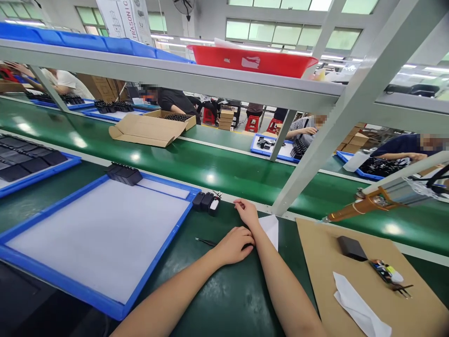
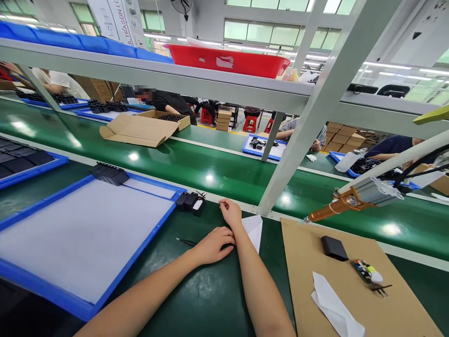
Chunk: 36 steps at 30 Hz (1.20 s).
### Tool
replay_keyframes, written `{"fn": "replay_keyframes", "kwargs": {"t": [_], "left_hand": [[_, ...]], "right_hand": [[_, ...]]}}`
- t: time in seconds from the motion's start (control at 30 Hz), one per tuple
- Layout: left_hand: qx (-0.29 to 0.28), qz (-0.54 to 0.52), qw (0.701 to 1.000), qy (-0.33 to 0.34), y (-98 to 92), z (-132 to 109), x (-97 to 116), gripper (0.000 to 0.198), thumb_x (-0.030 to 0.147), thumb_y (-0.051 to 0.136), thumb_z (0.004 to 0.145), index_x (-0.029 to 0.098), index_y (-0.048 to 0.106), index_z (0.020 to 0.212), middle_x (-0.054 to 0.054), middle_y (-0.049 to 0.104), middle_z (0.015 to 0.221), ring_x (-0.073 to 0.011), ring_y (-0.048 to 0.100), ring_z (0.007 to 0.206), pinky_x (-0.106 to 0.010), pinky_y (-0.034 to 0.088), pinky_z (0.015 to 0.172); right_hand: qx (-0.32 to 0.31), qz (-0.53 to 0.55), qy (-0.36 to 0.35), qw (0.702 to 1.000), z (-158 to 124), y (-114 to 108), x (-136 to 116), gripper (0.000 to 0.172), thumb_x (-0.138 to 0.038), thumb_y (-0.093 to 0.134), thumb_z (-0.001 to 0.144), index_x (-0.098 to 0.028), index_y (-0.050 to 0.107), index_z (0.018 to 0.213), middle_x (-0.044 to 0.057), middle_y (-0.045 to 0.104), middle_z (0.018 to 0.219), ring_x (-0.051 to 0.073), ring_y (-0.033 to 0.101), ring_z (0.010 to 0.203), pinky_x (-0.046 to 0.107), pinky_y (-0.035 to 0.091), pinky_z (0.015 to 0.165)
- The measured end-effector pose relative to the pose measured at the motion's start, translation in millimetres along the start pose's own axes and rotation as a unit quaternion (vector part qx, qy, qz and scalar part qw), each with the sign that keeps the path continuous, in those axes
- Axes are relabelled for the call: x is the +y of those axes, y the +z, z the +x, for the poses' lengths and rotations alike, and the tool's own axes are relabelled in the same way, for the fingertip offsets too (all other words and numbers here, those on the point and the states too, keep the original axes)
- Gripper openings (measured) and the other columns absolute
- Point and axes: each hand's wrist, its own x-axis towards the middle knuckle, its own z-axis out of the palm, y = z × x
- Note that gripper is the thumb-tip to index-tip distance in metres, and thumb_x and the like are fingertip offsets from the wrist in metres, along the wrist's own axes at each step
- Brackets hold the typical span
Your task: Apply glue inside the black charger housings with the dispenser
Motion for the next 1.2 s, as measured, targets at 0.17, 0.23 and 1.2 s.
{"fn": "replay_keyframes", "kwargs": {"t": [0.17, 0.23, 1.2], "left_hand": [[0.002, -0.002, 1.000, 0.002, -0.2, -0.2, -0.2, 0.017, 0.020, 0.058, 0.087, 0.021, 0.069, 0.100, -0.004, 0.067, 0.103, -0.0217, 0.058, 0.103, -0.037, 0.042, 0.091], [0.001, -0.005, 1.000, 0.005, -1.0, -0.1, -0.3, 0.017, 0.020, 0.058, 0.087, 0.020, 0.069, 0.100, -0.004, 0.067, 0.104, -0.0214, 0.058, 0.103, -0.037, 0.042, 0.092], [0.015, -0.055, 0.998, 0.004, -1.7, 1.1, -2.0, 0.015, 0.019, 0.055, 0.088, 0.021, 0.070, 0.092, -0.003, 0.069, 0.103, -0.0208, 0.059, 0.102, -0.037, 0.044, 0.092]], "right_hand": [[-0.005, -0.008, 0.000, 1.000, -0.9, -1.0, -2.3, 0.028, -0.038, 0.054, 0.093, -0.016, 0.061, 0.108, 0.006, 0.065, 0.104, 0.015, 0.064, 0.090, 0.037, 0.055, 0.082], [-0.008, -0.011, 0.002, 1.000, -1.3, -1.4, -3.7, 0.028, -0.038, 0.054, 0.092, -0.016, 0.061, 0.108, 0.006, 0.065, 0.105, 0.015, 0.064, 0.090, 0.037, 0.055, 0.082], [0.013, -0.012, -0.002, 1.000, -3.5, -2.1, -6.9, 0.030, -0.041, 0.053, 0.092, -0.015, 0.063, 0.103, 0.005, 0.067, 0.097, 0.014, 0.064, 0.085, 0.037, 0.054, 0.082]]}}
